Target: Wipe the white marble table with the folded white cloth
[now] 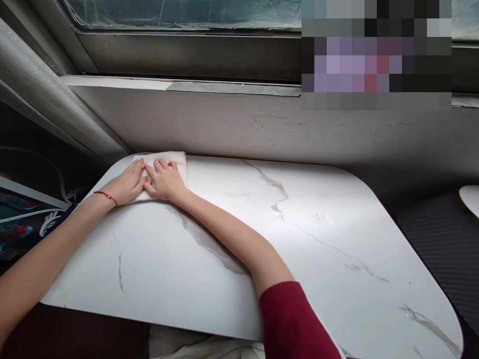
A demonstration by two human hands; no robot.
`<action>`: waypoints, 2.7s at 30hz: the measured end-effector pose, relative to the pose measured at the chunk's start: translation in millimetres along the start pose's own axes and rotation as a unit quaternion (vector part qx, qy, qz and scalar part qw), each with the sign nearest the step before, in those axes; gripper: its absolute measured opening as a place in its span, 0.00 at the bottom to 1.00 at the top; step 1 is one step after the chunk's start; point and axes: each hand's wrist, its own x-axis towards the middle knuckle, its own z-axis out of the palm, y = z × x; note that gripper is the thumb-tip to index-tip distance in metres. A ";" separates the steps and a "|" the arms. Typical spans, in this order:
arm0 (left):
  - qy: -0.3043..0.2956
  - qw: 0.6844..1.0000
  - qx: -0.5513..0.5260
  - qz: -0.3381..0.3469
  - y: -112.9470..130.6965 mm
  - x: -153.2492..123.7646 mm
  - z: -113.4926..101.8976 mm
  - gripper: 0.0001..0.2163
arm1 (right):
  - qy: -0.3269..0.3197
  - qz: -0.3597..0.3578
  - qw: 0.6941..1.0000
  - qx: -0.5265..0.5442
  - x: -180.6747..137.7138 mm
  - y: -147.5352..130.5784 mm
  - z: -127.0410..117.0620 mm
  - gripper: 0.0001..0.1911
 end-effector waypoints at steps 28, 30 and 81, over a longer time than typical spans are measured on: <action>0.081 0.995 0.053 -0.033 -4.3 -238.2 -12.3 0.31 | -0.046 -0.071 0.996 0.015 -96.5 -185.0 -24.1 0.32; 0.100 0.993 0.055 -0.013 -1.1 -252.2 -9.7 0.33 | -0.049 -0.084 0.995 0.015 -105.8 -188.8 -27.9 0.33; 0.062 0.997 0.009 0.036 103.5 -72.0 17.5 0.28 | -0.043 0.023 0.999 -0.018 -114.1 -21.0 -47.2 0.32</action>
